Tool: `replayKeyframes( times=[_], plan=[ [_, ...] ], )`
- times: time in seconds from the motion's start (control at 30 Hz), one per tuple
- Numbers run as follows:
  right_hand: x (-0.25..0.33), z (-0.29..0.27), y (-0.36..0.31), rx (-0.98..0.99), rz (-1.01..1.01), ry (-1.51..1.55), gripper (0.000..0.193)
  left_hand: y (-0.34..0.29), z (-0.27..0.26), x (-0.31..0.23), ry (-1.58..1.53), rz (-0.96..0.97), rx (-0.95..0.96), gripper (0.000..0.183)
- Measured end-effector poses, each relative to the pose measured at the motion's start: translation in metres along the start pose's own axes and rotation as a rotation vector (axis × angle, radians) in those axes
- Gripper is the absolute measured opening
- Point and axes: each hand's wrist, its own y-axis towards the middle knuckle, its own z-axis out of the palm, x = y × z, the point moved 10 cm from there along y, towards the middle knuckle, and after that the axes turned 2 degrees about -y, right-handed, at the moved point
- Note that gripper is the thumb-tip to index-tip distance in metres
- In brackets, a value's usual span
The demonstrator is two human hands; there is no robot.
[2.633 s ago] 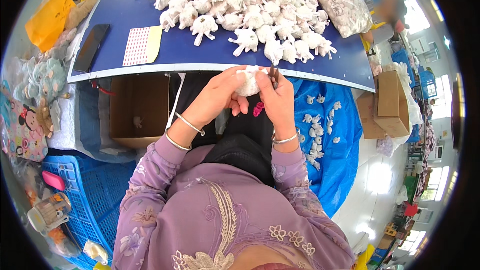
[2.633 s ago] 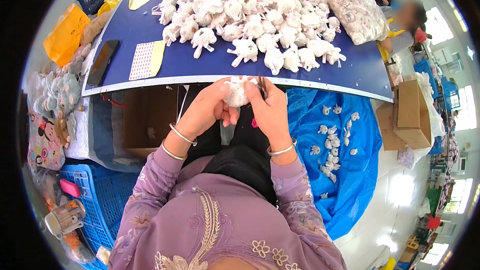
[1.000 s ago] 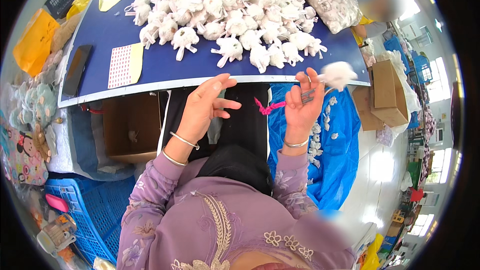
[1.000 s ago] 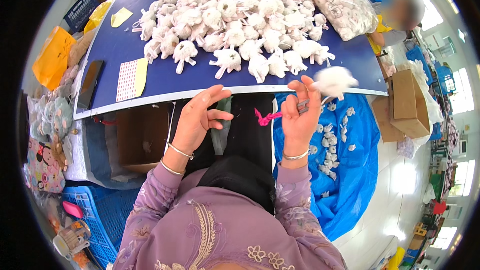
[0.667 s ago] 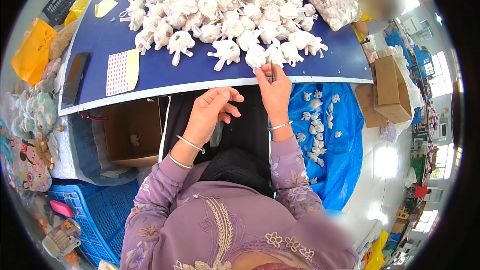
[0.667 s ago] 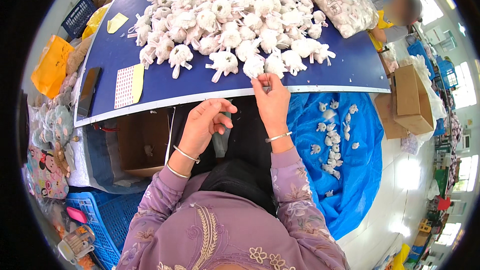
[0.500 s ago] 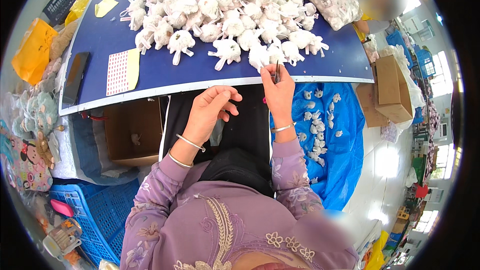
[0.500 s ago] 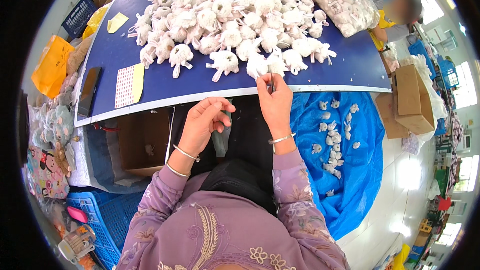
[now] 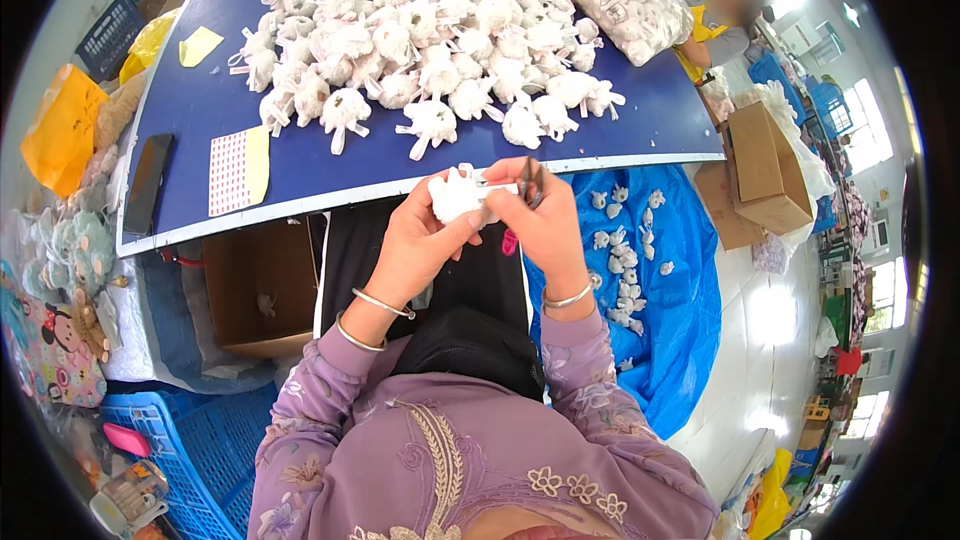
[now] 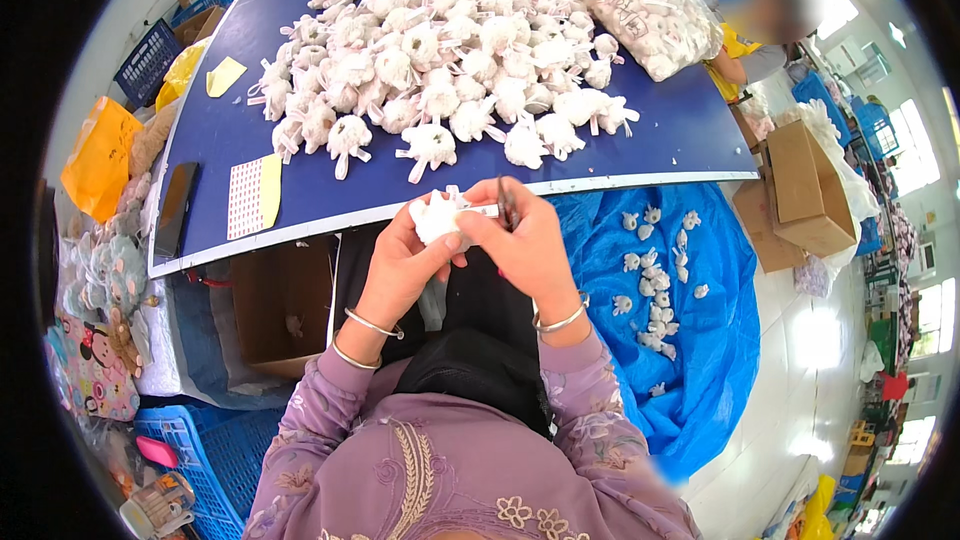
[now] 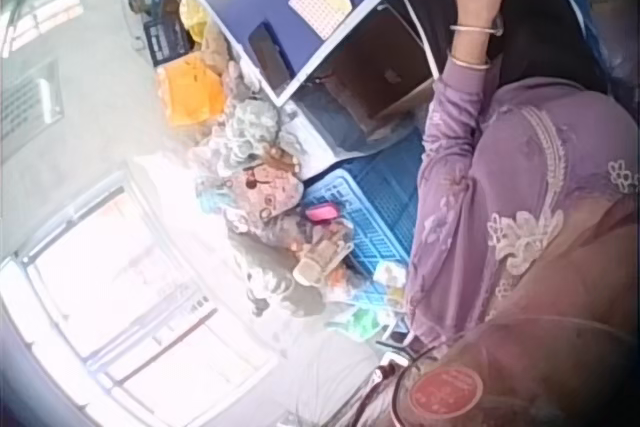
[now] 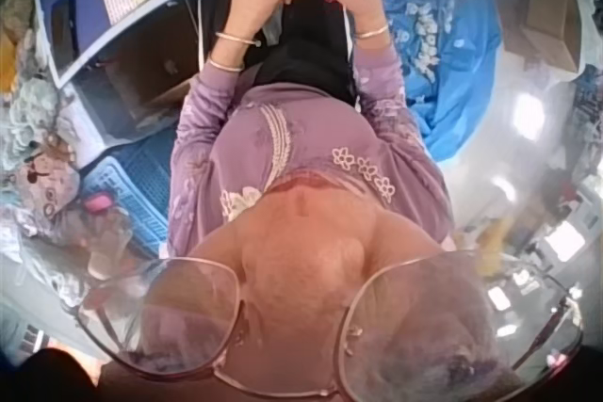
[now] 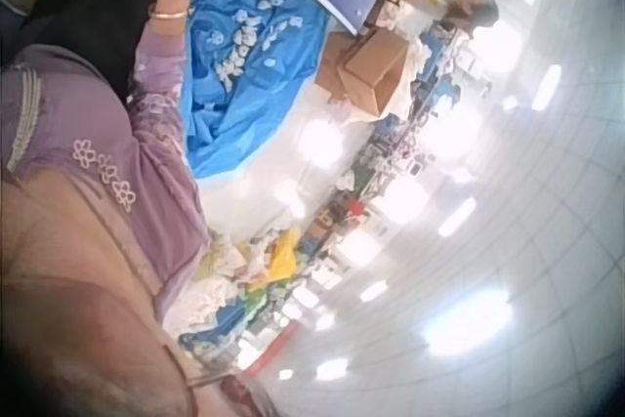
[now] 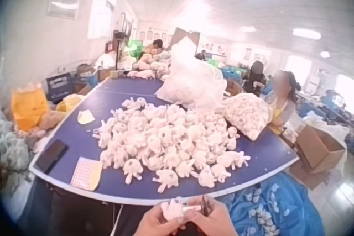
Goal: The person trims excess threads from small white stuffed toys using scissors. They pick up each toy, snip loose threads, and place the finished items on the table. The work is repetitive and performed one at a time.
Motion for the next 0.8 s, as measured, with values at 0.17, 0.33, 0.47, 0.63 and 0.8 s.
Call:
replayKeyframes(
  times=[0.17, 0.33, 0.47, 0.63, 0.8],
  plan=[
    [0.001, 0.005, -0.009, -0.047, 0.046, 0.029, 0.014, -0.009, 0.002, -0.007, -0.025, 0.053, -0.039, 0.046],
    [-0.002, 0.005, -0.013, -0.014, 0.035, -0.071, 0.014, -0.011, -0.003, -0.007, -0.060, 0.119, -0.075, 0.038],
    [0.002, 0.007, -0.020, -0.011, -0.042, -0.100, 0.018, -0.007, -0.008, -0.004, -0.166, 0.121, -0.105, 0.034],
    [0.002, 0.008, -0.019, 0.028, -0.063, -0.047, 0.016, -0.006, -0.011, -0.003, -0.172, 0.051, -0.155, 0.031],
    [-0.026, -0.003, -0.013, -0.050, 0.167, 0.185, 0.014, 0.000, -0.004, 0.011, -0.241, -0.072, -0.080, 0.033]
  ],
)
